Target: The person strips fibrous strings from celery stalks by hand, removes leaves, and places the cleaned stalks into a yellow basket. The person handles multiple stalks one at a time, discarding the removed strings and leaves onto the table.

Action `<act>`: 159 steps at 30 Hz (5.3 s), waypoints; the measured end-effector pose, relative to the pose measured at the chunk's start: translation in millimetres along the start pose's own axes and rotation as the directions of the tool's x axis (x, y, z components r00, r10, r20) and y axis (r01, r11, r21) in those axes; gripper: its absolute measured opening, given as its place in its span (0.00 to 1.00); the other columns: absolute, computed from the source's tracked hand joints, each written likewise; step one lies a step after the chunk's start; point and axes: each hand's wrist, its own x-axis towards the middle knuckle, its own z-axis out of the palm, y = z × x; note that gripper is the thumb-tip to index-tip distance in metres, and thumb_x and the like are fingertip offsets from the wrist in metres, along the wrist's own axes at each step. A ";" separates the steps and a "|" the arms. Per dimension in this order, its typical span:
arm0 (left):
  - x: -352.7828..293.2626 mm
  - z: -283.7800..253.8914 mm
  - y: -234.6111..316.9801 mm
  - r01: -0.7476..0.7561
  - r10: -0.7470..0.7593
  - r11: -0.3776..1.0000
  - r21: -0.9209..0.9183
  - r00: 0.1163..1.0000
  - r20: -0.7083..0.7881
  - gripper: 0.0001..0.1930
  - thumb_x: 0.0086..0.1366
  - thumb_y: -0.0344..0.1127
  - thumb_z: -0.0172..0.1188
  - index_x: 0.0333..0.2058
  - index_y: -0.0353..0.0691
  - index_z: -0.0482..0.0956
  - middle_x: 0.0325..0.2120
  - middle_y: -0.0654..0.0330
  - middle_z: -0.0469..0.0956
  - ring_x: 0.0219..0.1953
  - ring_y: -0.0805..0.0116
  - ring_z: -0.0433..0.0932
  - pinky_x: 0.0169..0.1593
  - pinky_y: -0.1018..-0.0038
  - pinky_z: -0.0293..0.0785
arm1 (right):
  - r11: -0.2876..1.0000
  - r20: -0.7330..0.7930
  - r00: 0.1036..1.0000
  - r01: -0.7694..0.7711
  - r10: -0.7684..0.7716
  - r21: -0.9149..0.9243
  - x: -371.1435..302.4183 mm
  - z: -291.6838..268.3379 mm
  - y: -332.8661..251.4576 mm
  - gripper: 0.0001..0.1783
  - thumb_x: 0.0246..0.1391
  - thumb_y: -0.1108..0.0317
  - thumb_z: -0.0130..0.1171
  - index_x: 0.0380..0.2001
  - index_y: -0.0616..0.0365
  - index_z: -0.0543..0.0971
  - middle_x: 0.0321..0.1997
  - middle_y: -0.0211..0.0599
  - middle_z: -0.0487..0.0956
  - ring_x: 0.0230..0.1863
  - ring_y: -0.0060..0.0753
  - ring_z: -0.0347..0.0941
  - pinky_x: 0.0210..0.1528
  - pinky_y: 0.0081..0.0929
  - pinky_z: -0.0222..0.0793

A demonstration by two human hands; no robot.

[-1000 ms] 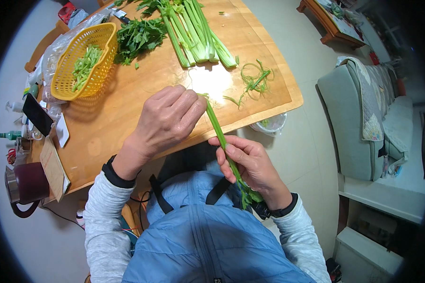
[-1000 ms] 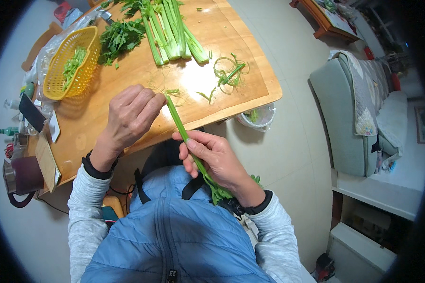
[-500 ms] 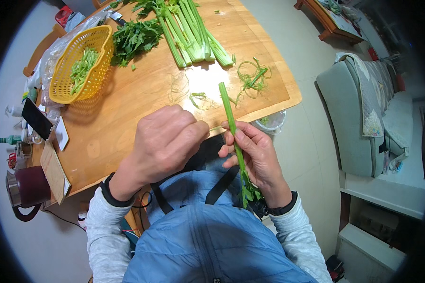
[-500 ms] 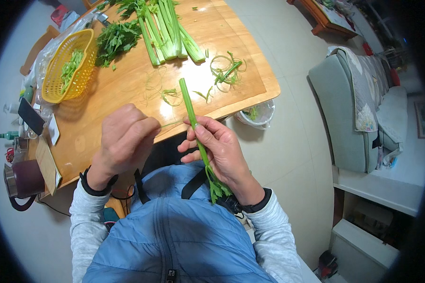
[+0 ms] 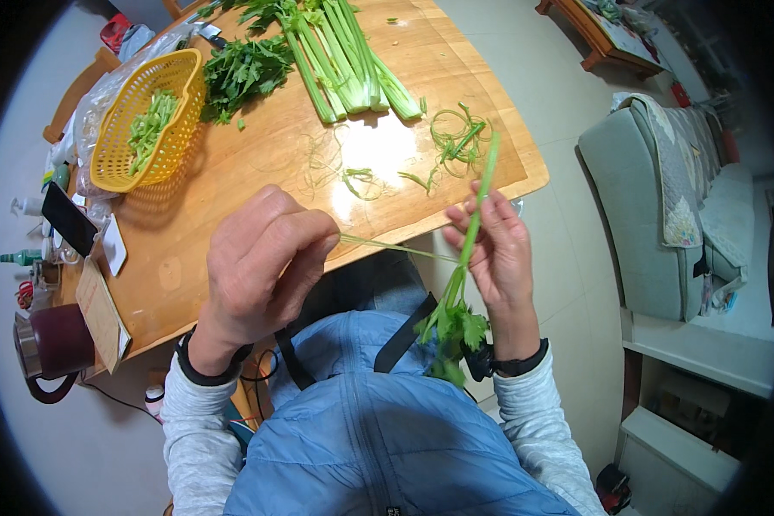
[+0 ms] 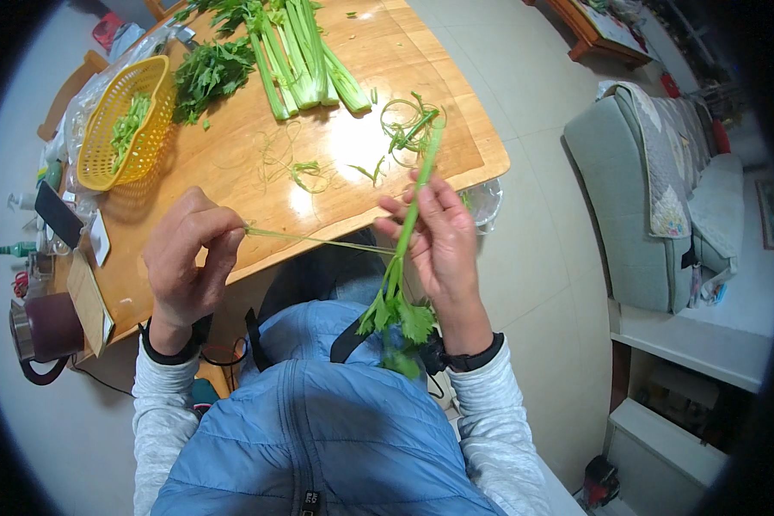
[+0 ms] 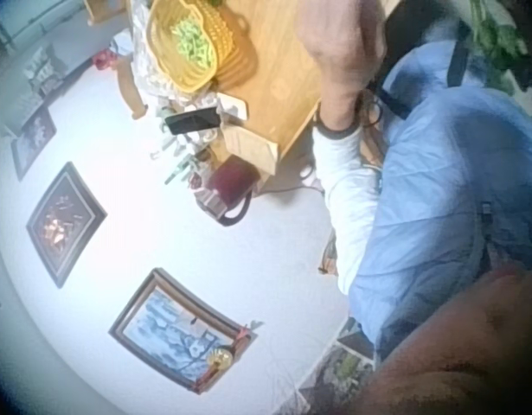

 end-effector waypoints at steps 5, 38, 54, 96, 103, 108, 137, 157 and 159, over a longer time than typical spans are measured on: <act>-2.2 -7.5 -7.4 0.041 -0.039 0.999 0.013 0.995 -0.095 0.07 0.53 0.19 0.62 0.32 0.33 0.76 0.19 0.59 0.69 0.19 0.67 0.67 0.23 0.74 0.61 | 0.979 -0.123 0.971 0.204 -0.204 -0.010 8.8 -41.2 -11.2 0.17 0.64 0.69 0.49 0.53 0.65 0.67 0.37 0.37 0.75 0.40 0.37 0.78 0.43 0.35 0.82; 14.8 29.9 -26.6 -0.390 0.314 0.862 0.323 0.912 0.264 0.15 0.49 0.32 0.59 0.39 0.38 0.78 0.36 0.61 0.78 0.37 0.68 0.76 0.40 0.73 0.73 | 0.874 0.275 0.878 -0.263 0.393 -0.409 -35.6 34.7 -19.8 0.18 0.66 0.68 0.47 0.54 0.67 0.72 0.31 0.31 0.74 0.17 0.13 0.64 0.16 0.10 0.58; -9.7 26.4 -12.7 0.609 -0.532 0.556 -0.566 0.784 0.320 0.06 0.60 0.28 0.63 0.36 0.33 0.80 0.28 0.58 0.81 0.28 0.72 0.81 0.33 0.79 0.77 | 0.880 0.300 0.874 -0.245 0.383 -0.407 -37.2 40.1 -15.1 0.18 0.65 0.67 0.48 0.54 0.67 0.72 0.33 0.34 0.75 0.17 0.13 0.64 0.16 0.10 0.57; -12.2 8.2 -11.3 -0.023 -0.001 0.992 0.122 0.981 0.193 0.15 0.54 0.33 0.63 0.41 0.40 0.76 0.23 0.61 0.75 0.25 0.65 0.76 0.25 0.70 0.71 | 0.875 0.348 0.815 -0.358 0.463 -0.326 -37.1 42.3 -8.0 0.20 0.67 0.66 0.45 0.54 0.69 0.70 0.30 0.30 0.71 0.15 0.10 0.56 0.16 0.09 0.51; -6.2 18.9 -6.7 -0.153 0.098 0.940 0.305 0.977 0.189 0.10 0.46 0.31 0.61 0.30 0.39 0.75 0.17 0.64 0.66 0.19 0.69 0.70 0.22 0.72 0.66 | 0.888 0.284 0.844 -0.406 0.456 -0.219 -38.0 46.2 3.1 0.18 0.66 0.65 0.47 0.51 0.67 0.72 0.31 0.31 0.72 0.15 0.11 0.57 0.15 0.10 0.52; -12.1 25.9 -6.5 -0.175 0.132 0.950 0.258 0.975 0.176 0.10 0.45 0.30 0.60 0.30 0.37 0.75 0.17 0.64 0.64 0.19 0.68 0.68 0.22 0.72 0.65 | 0.929 0.276 0.900 -0.272 0.338 -0.251 -33.9 47.3 13.5 0.18 0.67 0.63 0.47 0.48 0.67 0.74 0.32 0.34 0.74 0.19 0.16 0.68 0.16 0.12 0.61; 0.6 -4.5 -45.9 0.131 -0.192 0.942 0.309 0.965 0.177 0.10 0.59 0.30 0.60 0.41 0.35 0.78 0.30 0.54 0.78 0.32 0.57 0.77 0.34 0.66 0.72 | 0.991 -0.228 0.968 0.119 -0.100 0.068 -3.3 -59.4 -33.0 0.15 0.66 0.61 0.47 0.50 0.59 0.69 0.23 0.25 0.65 0.17 0.11 0.54 0.16 0.09 0.54; 3.3 55.4 -114.9 0.230 -0.359 0.919 0.319 0.821 0.444 0.08 0.61 0.29 0.54 0.32 0.30 0.67 0.27 0.40 0.70 0.33 0.39 0.70 0.36 0.53 0.65 | 0.996 0.006 0.999 0.038 -0.039 0.084 -16.0 -51.4 -26.1 0.14 0.68 0.62 0.44 0.49 0.60 0.70 0.23 0.27 0.67 0.14 0.09 0.54 0.12 0.07 0.52; 9.7 66.4 -94.8 0.287 -0.426 0.900 0.328 0.743 0.517 0.11 0.61 0.33 0.57 0.34 0.31 0.69 0.27 0.42 0.71 0.35 0.43 0.72 0.38 0.56 0.67 | 0.992 0.031 0.999 0.041 -0.045 0.120 -18.5 -55.5 -27.9 0.14 0.68 0.62 0.43 0.48 0.60 0.70 0.24 0.27 0.67 0.14 0.09 0.54 0.12 0.07 0.52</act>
